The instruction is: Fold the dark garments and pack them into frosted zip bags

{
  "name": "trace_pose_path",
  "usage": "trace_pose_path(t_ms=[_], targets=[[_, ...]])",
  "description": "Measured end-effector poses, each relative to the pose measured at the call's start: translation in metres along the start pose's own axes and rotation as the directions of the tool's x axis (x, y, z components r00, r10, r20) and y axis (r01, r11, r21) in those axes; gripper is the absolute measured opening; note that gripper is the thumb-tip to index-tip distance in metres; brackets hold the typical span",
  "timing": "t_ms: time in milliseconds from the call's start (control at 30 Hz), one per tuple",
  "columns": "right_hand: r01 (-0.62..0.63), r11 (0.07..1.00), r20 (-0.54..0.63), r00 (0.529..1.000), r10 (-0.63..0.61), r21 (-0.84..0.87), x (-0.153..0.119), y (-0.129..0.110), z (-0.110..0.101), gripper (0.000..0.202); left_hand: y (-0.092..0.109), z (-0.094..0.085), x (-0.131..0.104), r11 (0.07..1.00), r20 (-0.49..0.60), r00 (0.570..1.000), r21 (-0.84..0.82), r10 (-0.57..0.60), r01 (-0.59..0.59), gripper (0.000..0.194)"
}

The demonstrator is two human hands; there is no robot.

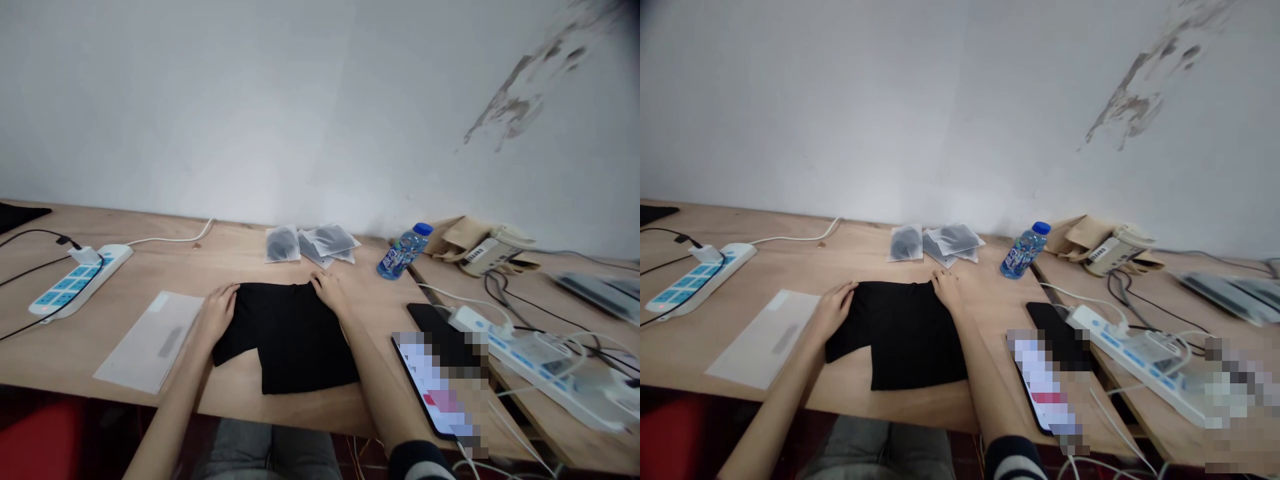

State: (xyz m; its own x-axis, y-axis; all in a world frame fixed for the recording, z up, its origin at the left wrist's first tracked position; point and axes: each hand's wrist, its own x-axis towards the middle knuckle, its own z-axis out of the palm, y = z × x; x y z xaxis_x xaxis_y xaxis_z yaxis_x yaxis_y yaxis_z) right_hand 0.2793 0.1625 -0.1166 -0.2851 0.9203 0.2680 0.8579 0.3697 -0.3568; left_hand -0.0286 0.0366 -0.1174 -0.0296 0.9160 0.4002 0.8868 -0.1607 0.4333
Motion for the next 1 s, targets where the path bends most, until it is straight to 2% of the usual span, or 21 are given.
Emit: trace_pose_path(t_ms=[67, 133, 267, 433, 633, 700, 800, 933, 1000], targets=[[-0.025, 0.999, -0.011, 1.0, 0.025, -0.037, -0.003, 0.002, 0.001, 0.017, -0.01, 0.01, 0.026, 1.0, 0.04, 0.999, -0.02, 0.01, -0.009, 0.035], [-0.047, 0.997, -0.018, 0.999, 0.046, -0.063, -0.007, 0.006, 0.001, 0.014, -0.015, 0.018, 0.042, 0.999, 0.074, 0.997, -0.031, 0.012, -0.01, 0.032], [-0.083, 0.994, -0.029, 0.996, 0.081, -0.071, -0.011, 0.019, -0.005, 0.009, -0.02, 0.023, 0.054, 0.999, 0.111, 0.994, -0.04, -0.014, 0.019, 0.025], [-0.102, 0.995, -0.058, 0.993, 0.103, 0.007, -0.011, 0.028, -0.021, 0.008, -0.024, 0.014, 0.064, 0.995, 0.077, 0.994, -0.059, -0.075, 0.08, 0.013], [-0.105, 0.982, -0.163, 0.978, 0.13, 0.155, -0.019, 0.015, -0.057, 0.012, -0.01, -0.004, 0.073, 0.974, 0.001, 0.993, -0.193, -0.118, 0.116, 0.02], [-0.082, 0.975, -0.204, 0.971, 0.125, 0.205, -0.03, 0.006, -0.067, 0.013, -0.002, -0.01, 0.064, 0.959, -0.015, 0.991, -0.257, -0.132, 0.123, 0.025], [-0.029, 0.959, -0.241, 0.966, 0.099, 0.28, -0.056, -0.005, -0.076, 0.017, 0.009, -0.02, 0.035, 0.938, -0.051, 0.989, -0.329, -0.137, 0.113, 0.03], [0.039, 0.875, -0.261, 0.96, 0.102, 0.482, -0.106, -0.009, -0.072, 0.017, 0.018, -0.028, -0.024, 0.895, -0.097, 0.983, -0.435, -0.153, 0.096, 0.029], [0.014, 0.858, -0.234, 0.964, 0.124, 0.513, -0.133, -0.008, -0.066, 0.015, 0.019, -0.028, -0.055, 0.914, -0.103, 0.986, -0.399, -0.129, 0.078, 0.026]])
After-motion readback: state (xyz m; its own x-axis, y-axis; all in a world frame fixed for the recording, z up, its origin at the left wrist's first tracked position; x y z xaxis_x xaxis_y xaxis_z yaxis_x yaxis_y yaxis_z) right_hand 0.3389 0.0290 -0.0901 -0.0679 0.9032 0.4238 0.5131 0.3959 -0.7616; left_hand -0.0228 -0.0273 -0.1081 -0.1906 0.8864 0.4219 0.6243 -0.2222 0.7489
